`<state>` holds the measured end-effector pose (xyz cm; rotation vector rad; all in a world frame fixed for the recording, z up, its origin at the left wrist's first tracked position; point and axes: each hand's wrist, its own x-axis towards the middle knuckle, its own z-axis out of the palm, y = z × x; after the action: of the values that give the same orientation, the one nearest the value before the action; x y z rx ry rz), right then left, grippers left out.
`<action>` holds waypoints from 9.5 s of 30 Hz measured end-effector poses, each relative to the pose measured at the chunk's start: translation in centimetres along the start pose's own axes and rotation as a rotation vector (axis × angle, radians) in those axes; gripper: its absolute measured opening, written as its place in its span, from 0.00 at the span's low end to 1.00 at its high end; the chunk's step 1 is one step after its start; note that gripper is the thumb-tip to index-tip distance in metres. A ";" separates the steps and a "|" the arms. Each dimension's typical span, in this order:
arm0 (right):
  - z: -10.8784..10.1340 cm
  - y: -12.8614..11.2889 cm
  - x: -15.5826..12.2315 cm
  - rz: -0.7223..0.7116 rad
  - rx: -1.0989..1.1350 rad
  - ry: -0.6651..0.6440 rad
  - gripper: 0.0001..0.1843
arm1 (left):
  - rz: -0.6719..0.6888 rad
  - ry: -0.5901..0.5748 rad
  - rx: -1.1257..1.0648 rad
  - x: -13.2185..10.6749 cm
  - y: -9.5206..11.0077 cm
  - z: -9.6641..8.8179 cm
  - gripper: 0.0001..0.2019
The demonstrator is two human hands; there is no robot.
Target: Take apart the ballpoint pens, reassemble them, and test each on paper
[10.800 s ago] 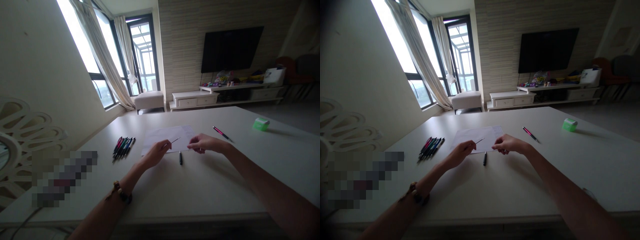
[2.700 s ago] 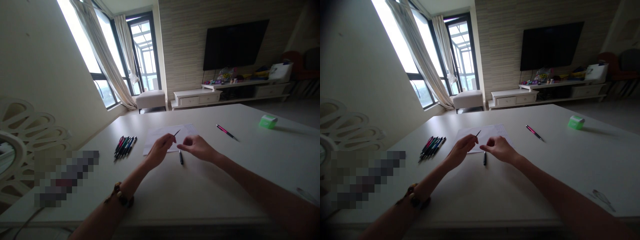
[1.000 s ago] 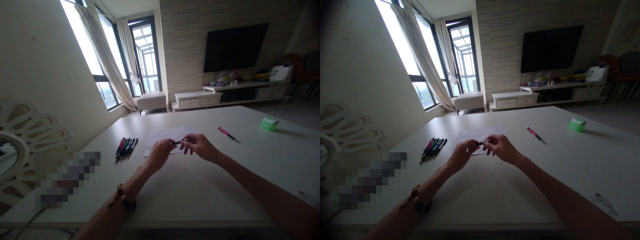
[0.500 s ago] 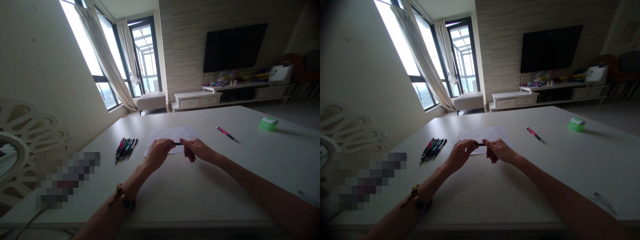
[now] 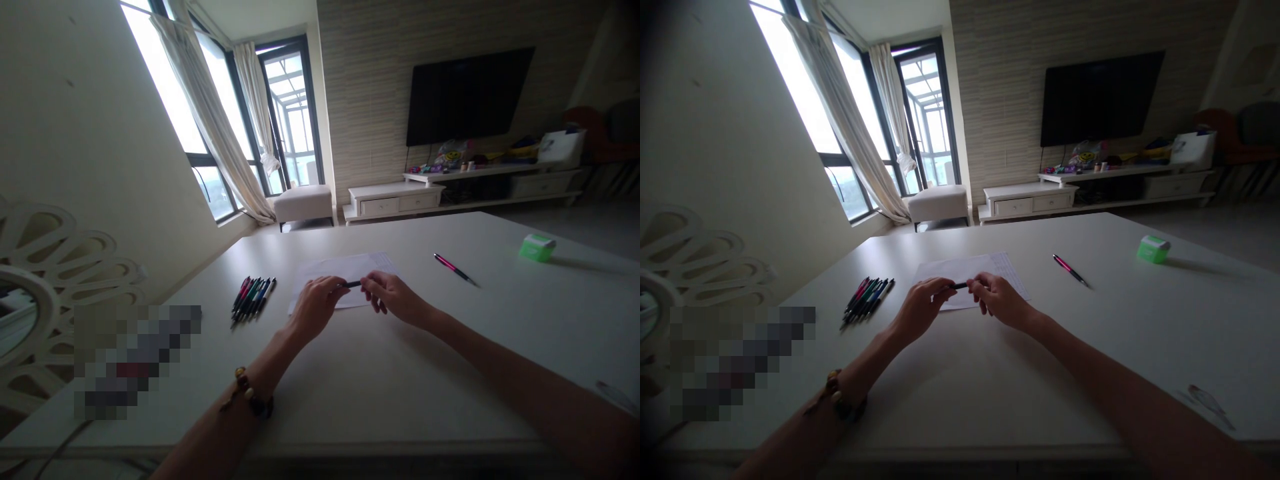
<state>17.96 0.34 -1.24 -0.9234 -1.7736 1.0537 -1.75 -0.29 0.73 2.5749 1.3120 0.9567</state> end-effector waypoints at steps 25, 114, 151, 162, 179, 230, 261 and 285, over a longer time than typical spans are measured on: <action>-0.3 -0.9 -0.4 -0.013 -0.105 -0.017 0.27 | 0.034 0.004 0.003 -0.1 0.1 0.3 0.10; -8.7 -1.2 1.5 0.182 0.520 0.302 0.20 | 0.029 -0.396 -0.009 -0.8 -0.9 -0.6 0.26; -5.6 5.6 3.1 0.293 -0.402 0.464 0.11 | 0.082 -0.449 -0.057 -0.7 -1.1 -0.2 0.29; -6.7 5.0 2.8 0.259 -0.189 0.520 0.11 | 0.059 -0.433 -0.068 -0.8 -1.5 0.1 0.28; -2.8 -3.8 0.5 -0.168 0.076 0.519 0.43 | -0.084 -0.193 0.205 0.9 -5.1 1.1 0.21; -13.3 5.9 1.7 0.348 -1.063 0.753 0.18 | -0.800 -0.126 0.526 -0.8 -12.0 -6.0 0.16; -2.0 1.1 1.7 0.065 -0.302 -0.269 0.27 | -0.171 0.019 -0.086 -0.8 -0.9 1.6 0.12; -1.2 1.8 2.4 0.132 -0.327 -0.218 0.20 | -0.038 0.113 0.169 -1.0 -3.3 0.6 0.08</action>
<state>18.45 3.51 -1.86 -1.1735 -2.1335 0.9938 -4.10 1.15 -1.40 2.6412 1.5268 1.0413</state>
